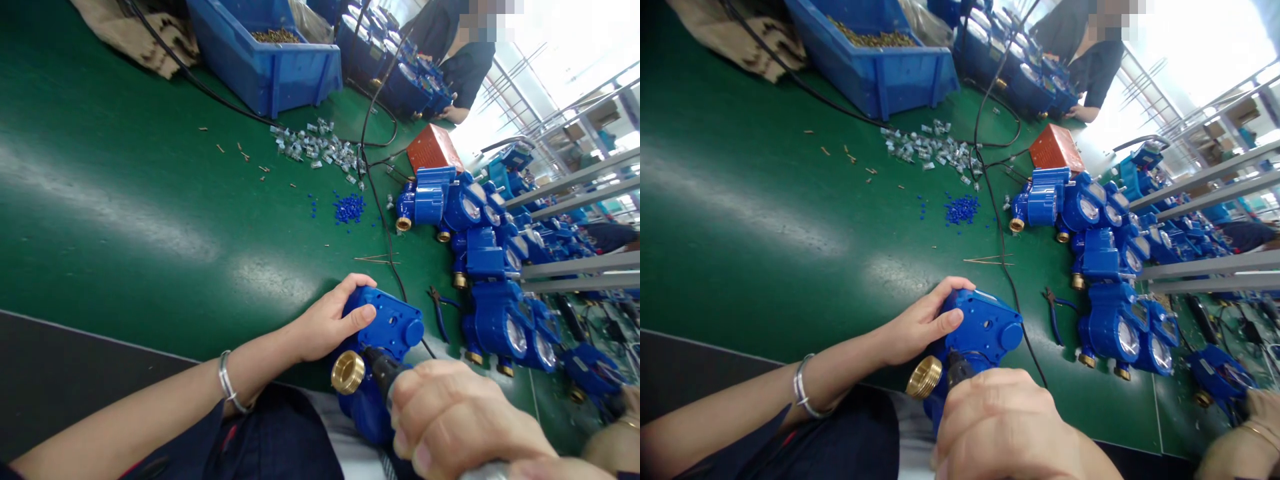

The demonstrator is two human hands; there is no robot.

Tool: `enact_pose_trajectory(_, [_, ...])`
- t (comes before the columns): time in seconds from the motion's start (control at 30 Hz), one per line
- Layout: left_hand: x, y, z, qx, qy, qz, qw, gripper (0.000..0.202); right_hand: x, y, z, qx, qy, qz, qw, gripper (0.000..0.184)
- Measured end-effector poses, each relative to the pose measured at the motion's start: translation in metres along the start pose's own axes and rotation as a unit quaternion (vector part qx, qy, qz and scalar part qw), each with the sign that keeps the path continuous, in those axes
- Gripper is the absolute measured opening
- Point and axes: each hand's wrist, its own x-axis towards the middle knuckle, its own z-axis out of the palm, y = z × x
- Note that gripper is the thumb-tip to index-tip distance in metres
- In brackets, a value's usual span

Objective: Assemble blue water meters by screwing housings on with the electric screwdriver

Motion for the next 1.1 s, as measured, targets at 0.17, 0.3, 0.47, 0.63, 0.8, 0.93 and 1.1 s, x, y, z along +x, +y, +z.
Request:
enact_pose_trajectory(0.17, [0.001, 0.002, -0.001, -0.011, -0.009, -0.009, 1.000, 0.062, -0.015, -0.003, -0.008, 0.067, 0.015, 0.011, 0.998, 0.022])
enact_pose_trajectory(0.3, [0.003, 0.001, -0.002, -0.017, -0.018, -0.026, 0.999, 0.062, -0.020, -0.003, -0.012, 0.094, 0.013, 0.026, 0.995, 0.029])
enact_pose_trajectory(0.47, [0.004, 0.001, -0.002, -0.036, -0.017, -0.028, 0.999, 0.061, -0.007, 0.000, -0.006, 0.098, 0.035, 0.024, 0.994, 0.041])
enact_pose_trajectory(0.63, [0.004, 0.000, -0.002, -0.023, -0.018, -0.023, 0.999, 0.062, 0.002, 0.009, 0.020, 0.097, 0.194, -0.081, 0.973, 0.030])
enact_pose_trajectory(0.8, [0.004, -0.003, -0.003, -0.019, -0.009, -0.021, 1.000, 0.063, 0.013, 0.006, 0.015, 0.075, 0.051, -0.018, 0.996, 0.027])
enact_pose_trajectory(0.93, [0.004, -0.004, -0.003, -0.018, -0.008, -0.020, 1.000, 0.063, 0.013, 0.008, 0.014, 0.090, 0.075, -0.058, 0.991, 0.021])
enact_pose_trajectory(1.1, [0.003, -0.005, -0.004, -0.015, -0.004, -0.019, 1.000, 0.061, 0.009, 0.016, 0.024, 0.090, 0.069, -0.067, 0.991, 0.022])
